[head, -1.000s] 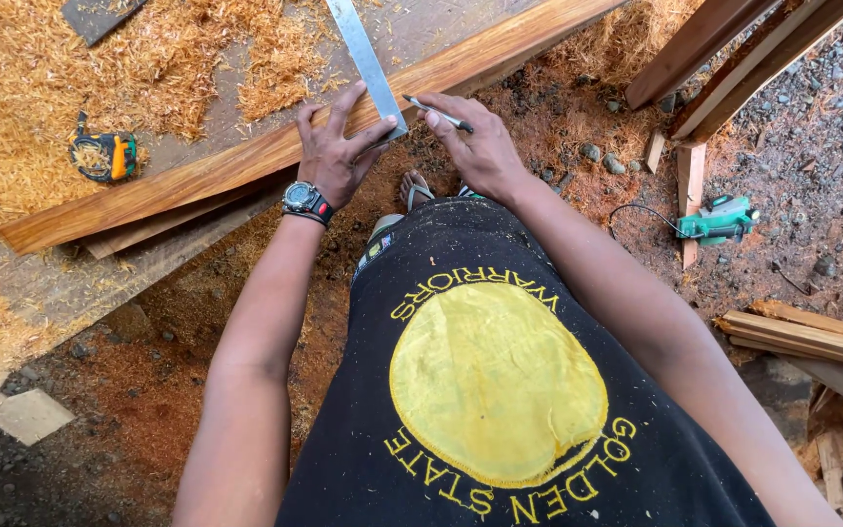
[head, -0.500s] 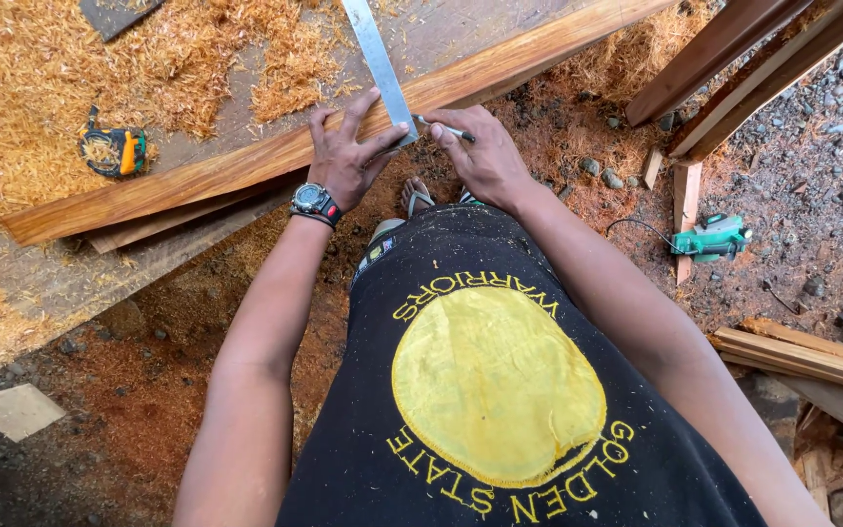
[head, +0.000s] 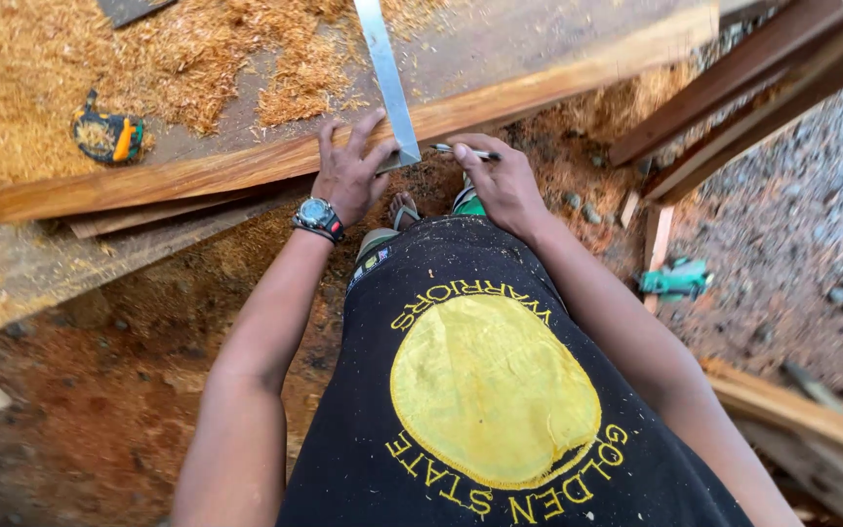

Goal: Measuring and marking wooden planks using a tape measure, square ruler, and pencil

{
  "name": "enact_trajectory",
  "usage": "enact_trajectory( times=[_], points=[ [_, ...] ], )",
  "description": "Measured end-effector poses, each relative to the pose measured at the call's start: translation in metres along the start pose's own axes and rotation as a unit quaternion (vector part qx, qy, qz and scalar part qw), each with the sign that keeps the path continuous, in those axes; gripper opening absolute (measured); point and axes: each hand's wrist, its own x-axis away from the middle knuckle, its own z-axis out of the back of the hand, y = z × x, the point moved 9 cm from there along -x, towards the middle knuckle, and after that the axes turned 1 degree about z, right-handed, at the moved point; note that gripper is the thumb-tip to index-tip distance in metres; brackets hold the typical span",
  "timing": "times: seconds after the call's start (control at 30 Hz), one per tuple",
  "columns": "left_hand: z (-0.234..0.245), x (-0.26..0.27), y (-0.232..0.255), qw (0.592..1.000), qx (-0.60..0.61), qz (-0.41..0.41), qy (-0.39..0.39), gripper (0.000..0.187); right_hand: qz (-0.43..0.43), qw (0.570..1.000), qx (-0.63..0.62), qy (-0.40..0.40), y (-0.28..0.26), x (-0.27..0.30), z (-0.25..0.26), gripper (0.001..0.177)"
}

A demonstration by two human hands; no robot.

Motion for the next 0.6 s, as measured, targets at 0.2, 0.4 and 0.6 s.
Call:
enact_trajectory(
  times=[0.2, 0.4, 0.6],
  points=[
    [-0.015, 0.054, -0.003, 0.96, 0.069, 0.188, 0.195, 0.037, 0.036, 0.997, -0.058, 0.046, 0.005, -0.042, 0.039, 0.021],
    [-0.121, 0.103, 0.025, 0.681, 0.402, 0.509, 0.34, 0.049, 0.162, 0.98, -0.041, -0.105, -0.048, -0.112, 0.029, 0.016],
    [-0.137, 0.034, 0.09, 0.421, 0.561, 0.51, 0.498, 0.033, 0.234, 0.932, 0.007, -0.275, -0.087, -0.156, 0.006, 0.02]
  ],
)
